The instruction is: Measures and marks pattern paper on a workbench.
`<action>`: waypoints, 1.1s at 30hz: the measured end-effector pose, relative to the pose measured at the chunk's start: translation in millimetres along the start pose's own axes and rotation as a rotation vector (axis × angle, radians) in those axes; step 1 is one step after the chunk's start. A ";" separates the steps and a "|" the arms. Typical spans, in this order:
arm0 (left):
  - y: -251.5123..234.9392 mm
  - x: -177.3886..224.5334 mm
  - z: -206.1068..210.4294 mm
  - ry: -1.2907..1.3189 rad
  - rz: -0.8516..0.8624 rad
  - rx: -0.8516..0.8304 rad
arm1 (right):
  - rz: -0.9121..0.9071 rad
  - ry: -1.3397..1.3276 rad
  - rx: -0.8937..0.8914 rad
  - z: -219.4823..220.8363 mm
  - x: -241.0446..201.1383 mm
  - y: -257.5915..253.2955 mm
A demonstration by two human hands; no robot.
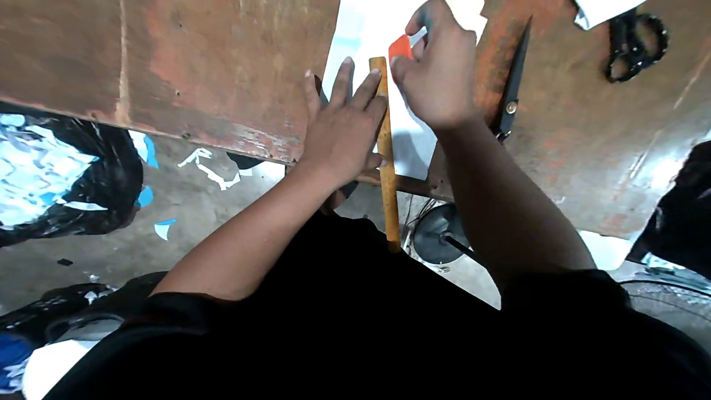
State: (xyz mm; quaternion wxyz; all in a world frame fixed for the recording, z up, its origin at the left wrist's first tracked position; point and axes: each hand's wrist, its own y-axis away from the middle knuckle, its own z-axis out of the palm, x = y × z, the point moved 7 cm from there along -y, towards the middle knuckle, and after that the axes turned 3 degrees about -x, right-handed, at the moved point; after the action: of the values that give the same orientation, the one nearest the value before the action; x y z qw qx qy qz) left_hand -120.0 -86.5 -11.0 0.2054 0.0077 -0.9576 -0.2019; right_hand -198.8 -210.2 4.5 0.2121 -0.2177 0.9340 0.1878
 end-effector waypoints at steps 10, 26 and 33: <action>-1.6 -0.2 1.0 -0.019 -0.013 -0.016 | 0.025 0.062 -0.005 13.2 -3.3 23.0; 43.5 -3.1 -9.7 0.140 0.040 0.264 | 0.035 -0.843 -0.214 95.2 39.4 218.1; 111.5 -44.2 -3.2 0.544 0.108 0.262 | -0.417 -0.490 -0.349 95.8 -55.6 170.1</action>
State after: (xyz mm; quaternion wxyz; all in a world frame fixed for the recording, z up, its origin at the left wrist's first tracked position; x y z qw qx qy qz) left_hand -70.7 19.0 17.9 0.4618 0.0371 -0.8844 -0.0561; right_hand -206.1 -7.5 -5.4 0.4232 -0.3850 0.7448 0.3435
